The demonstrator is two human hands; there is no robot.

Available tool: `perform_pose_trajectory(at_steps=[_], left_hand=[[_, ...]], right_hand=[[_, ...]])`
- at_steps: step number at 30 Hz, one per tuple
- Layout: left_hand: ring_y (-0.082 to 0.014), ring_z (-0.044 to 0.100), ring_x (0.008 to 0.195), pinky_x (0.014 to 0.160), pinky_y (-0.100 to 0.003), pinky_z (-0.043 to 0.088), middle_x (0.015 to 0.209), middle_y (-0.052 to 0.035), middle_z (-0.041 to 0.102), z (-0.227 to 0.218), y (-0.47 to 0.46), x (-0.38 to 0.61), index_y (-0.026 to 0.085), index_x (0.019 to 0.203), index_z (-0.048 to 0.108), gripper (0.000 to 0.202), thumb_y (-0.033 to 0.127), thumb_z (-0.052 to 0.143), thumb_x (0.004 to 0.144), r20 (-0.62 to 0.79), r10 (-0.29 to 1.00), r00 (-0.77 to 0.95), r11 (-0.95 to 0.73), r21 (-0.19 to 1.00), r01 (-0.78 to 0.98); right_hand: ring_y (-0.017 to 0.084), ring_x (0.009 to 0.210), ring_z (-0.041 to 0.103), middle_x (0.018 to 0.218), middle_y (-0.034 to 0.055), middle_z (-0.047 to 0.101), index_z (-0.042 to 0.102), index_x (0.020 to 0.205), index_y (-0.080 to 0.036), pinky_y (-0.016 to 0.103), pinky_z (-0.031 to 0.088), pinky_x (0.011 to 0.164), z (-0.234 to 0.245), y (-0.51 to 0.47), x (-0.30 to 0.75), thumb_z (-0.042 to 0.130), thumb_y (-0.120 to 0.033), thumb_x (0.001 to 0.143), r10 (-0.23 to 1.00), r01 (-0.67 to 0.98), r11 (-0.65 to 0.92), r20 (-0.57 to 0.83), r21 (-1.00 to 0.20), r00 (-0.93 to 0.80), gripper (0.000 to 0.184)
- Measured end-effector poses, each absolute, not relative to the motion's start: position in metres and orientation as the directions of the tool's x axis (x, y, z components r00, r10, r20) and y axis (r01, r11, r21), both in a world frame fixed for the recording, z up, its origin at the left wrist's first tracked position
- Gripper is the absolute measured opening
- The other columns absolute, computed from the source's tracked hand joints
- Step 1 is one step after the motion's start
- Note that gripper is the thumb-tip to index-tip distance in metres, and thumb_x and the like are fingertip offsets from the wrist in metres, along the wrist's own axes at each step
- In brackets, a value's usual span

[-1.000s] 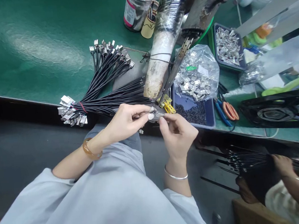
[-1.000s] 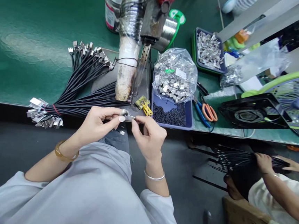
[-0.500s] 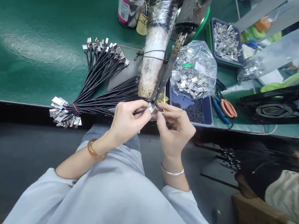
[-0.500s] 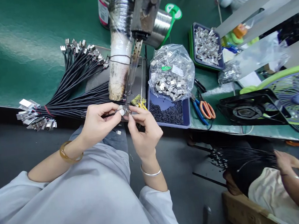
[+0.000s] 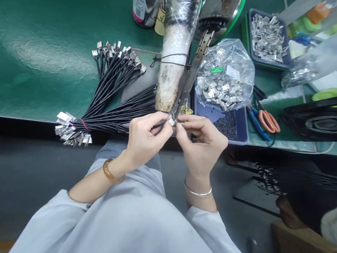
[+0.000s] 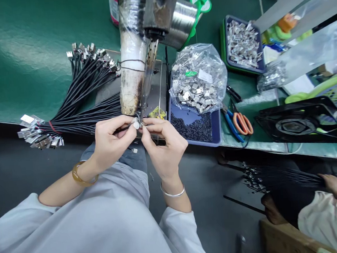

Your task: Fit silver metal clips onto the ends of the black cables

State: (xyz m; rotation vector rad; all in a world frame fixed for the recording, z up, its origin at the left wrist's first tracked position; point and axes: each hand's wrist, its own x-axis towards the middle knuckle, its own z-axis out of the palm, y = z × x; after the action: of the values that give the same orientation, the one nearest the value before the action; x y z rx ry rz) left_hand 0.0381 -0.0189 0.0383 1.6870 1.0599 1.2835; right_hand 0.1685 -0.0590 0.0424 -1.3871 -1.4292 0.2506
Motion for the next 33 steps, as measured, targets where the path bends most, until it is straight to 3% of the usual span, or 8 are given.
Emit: perform_pose_trajectory(at_steps=[6, 12, 21, 27, 33], left_hand=[[-0.0039, 0.043, 0.049, 0.047, -0.015, 0.032, 0.057, 0.0053, 0.058, 0.037, -0.020, 0.037, 0.013, 0.074, 0.070, 0.016, 0.011, 0.058, 0.085, 0.363, 0.912, 0.190, -0.395, 0.902, 0.174], [-0.0042, 0.041, 0.050, 0.048, -0.015, 0.031, 0.057, 0.0061, 0.056, 0.037, -0.020, 0.038, 0.014, 0.075, 0.069, 0.016, 0.012, 0.057, 0.086, 0.340, 0.919, 0.199, -0.374, 0.911, 0.172], [-0.0059, 0.042, 0.053, 0.052, -0.018, 0.035, 0.060, 0.0029, 0.057, 0.037, -0.021, 0.040, 0.013, 0.074, 0.067, 0.019, 0.014, 0.055, 0.089, 0.408, 0.901, 0.146, -0.430, 0.881, 0.195], [-0.0056, 0.049, 0.055, 0.054, -0.015, 0.039, 0.063, 0.0021, 0.061, 0.035, -0.023, 0.039, 0.012, 0.075, 0.068, 0.018, 0.011, 0.055, 0.088, 0.395, 0.901, 0.179, -0.425, 0.887, 0.182], [-0.0042, 0.047, 0.054, 0.052, -0.013, 0.036, 0.061, 0.0031, 0.059, 0.035, -0.023, 0.039, 0.011, 0.074, 0.068, 0.018, 0.010, 0.056, 0.087, 0.401, 0.898, 0.181, -0.430, 0.888, 0.166]], right_hand=[[0.012, 0.079, 0.076, 0.092, -0.0007, 0.080, 0.068, 0.081, -0.023, 0.022, 0.064, 0.066, 0.045, -0.062, 0.172, 0.070, -0.010, 0.085, 0.838, 0.610, 0.305, 0.510, -0.731, 0.192, 0.014], [0.011, 0.078, 0.076, 0.091, -0.0010, 0.079, 0.068, 0.082, -0.023, 0.020, 0.064, 0.067, 0.044, -0.063, 0.171, 0.070, -0.011, 0.087, 0.831, 0.640, 0.310, 0.527, -0.703, 0.176, 0.013], [0.010, 0.070, 0.073, 0.082, -0.0025, 0.076, 0.067, 0.076, -0.021, 0.019, 0.063, 0.062, 0.060, -0.053, 0.173, 0.070, -0.011, 0.084, 0.886, 0.576, 0.268, 0.432, -0.772, 0.167, 0.014], [0.012, 0.073, 0.074, 0.084, -0.0027, 0.078, 0.068, 0.076, -0.023, 0.022, 0.064, 0.065, 0.061, -0.060, 0.173, 0.069, -0.010, 0.086, 0.863, 0.684, 0.294, 0.493, -0.667, 0.110, 0.016], [0.011, 0.075, 0.074, 0.087, -0.0027, 0.078, 0.067, 0.078, -0.023, 0.019, 0.063, 0.067, 0.060, -0.063, 0.171, 0.069, -0.010, 0.087, 0.845, 0.725, 0.315, 0.529, -0.612, 0.079, 0.015]])
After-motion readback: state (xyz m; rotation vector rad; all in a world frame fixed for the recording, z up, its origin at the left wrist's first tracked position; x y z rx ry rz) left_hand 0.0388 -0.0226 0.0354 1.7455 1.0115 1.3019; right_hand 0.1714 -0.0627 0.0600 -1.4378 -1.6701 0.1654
